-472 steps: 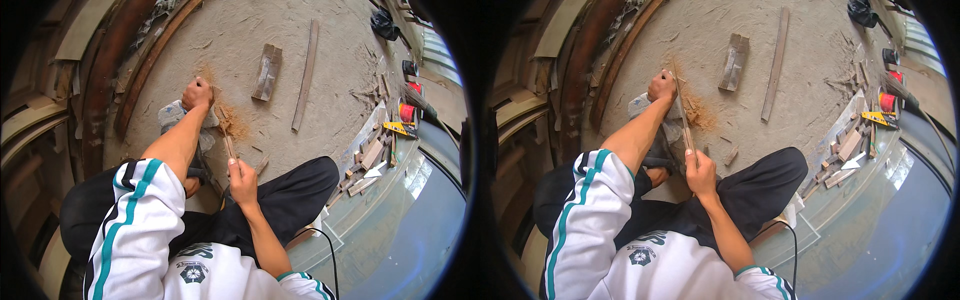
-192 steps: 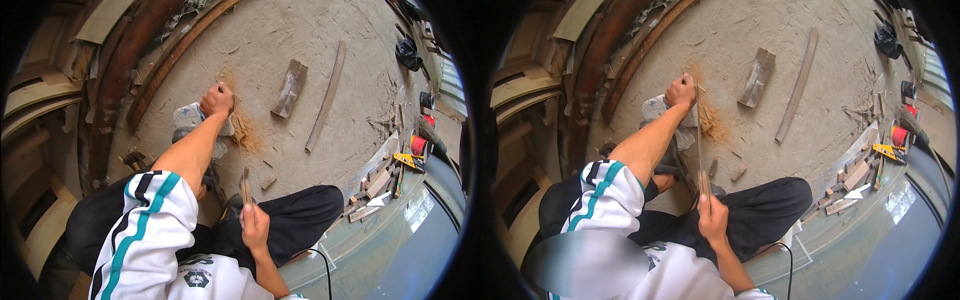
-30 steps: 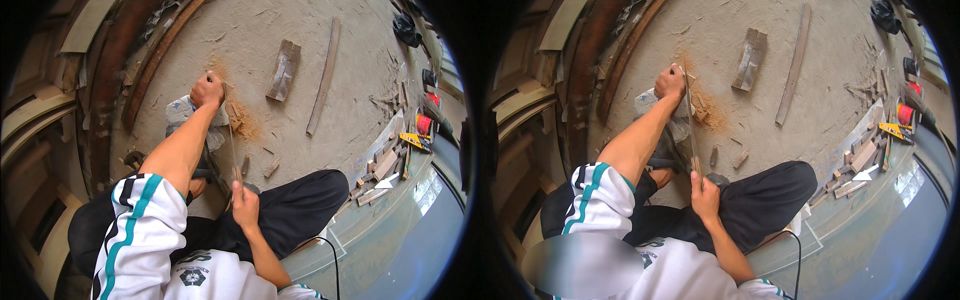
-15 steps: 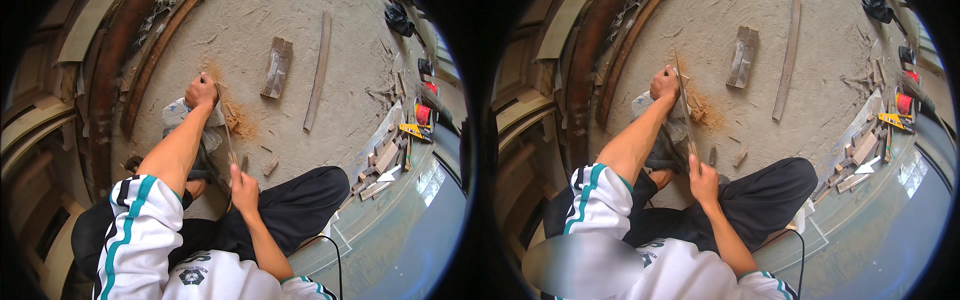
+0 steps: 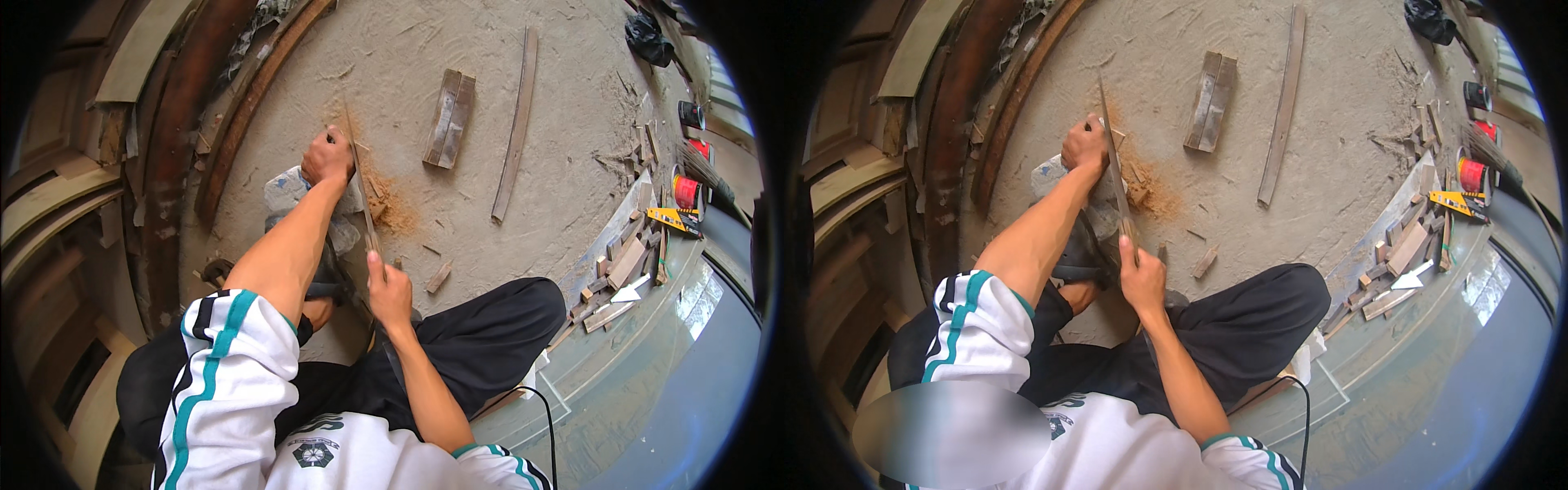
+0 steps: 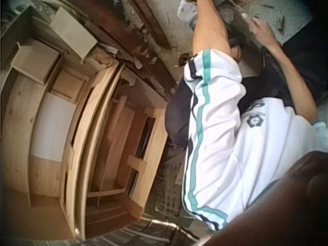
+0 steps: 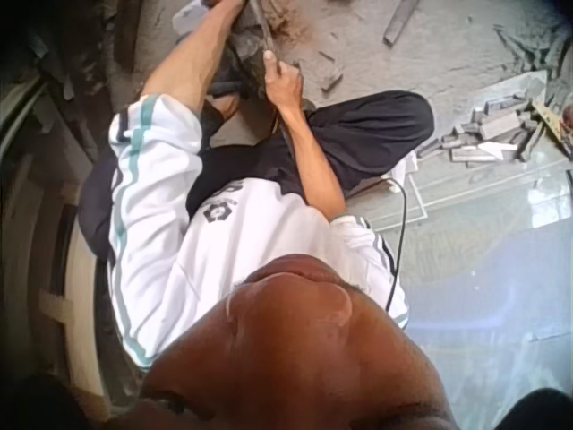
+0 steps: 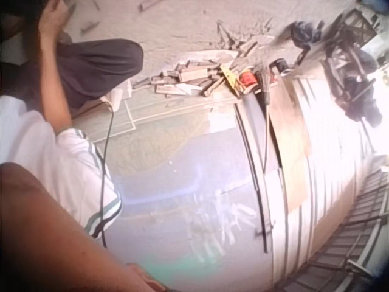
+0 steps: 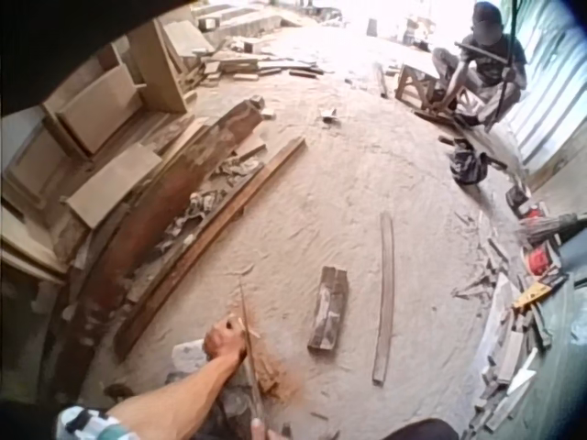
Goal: The person sits on the floor and uses a hand saw to cut a small piece of wood held against a stone block. Sawdust accumulates as the person continues sawing the same piece throughout the clip.
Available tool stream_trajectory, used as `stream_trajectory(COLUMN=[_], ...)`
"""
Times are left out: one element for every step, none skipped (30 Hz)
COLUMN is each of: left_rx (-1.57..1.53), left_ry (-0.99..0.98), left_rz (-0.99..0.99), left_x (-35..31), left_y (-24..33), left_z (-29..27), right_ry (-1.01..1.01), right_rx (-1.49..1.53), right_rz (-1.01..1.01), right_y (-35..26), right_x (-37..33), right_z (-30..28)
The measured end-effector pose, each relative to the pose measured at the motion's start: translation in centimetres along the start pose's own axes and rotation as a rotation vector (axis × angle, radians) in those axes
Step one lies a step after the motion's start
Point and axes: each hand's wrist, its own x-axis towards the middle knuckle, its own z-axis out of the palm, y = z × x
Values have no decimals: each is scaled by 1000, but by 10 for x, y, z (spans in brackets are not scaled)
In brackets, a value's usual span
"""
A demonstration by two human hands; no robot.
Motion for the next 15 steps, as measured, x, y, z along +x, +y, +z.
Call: stream_trajectory(left_rx=[6,12,21,17,13,7,11,15,14,3,-8,-15,-7,2,15], left_ry=[1,1,7,18,29,40,35,32,22,18,14,14,11,7,5], left_rz=[1,4,3,6,9,12,6,-2,-7,2,9,11,15,19,23], left_x=[0,2,6,8,8,7,6,5,2,1,1,-1,0,2,5], left_y=[-2,-3,-7,-7,-9,-10,-8,-7,-4,-2,1,-1,-3,-3,-6], left_z=[2,4,4,3,2,0,-2,-4,-4,-3,-4,-3,-3,-3,-4], right_ry=[10,21,14,-12,-39,-66,-88,-112,-127,-84,-41,-6,8,-13,-38], right_rx=[0,0,11,22,31,40,24,6,-14,-18,-23,-27,-22,-7,11], right_rz=[8,16,-35,5,45,83,131,179,228,180,132,84,34,38,44], right_y=[-2,-2,2,6,8,6,0,-7,-10,-5,3,7,-1,-12,-25], right_x=[5,6,0,-12,-29,-39,-41,-42,-42,-38,-31,-25,-15,1,17], right_z=[4,5,5,-1,-12,-22,-29,-35,-40,-35,-23,-13,-8,-7,-5])
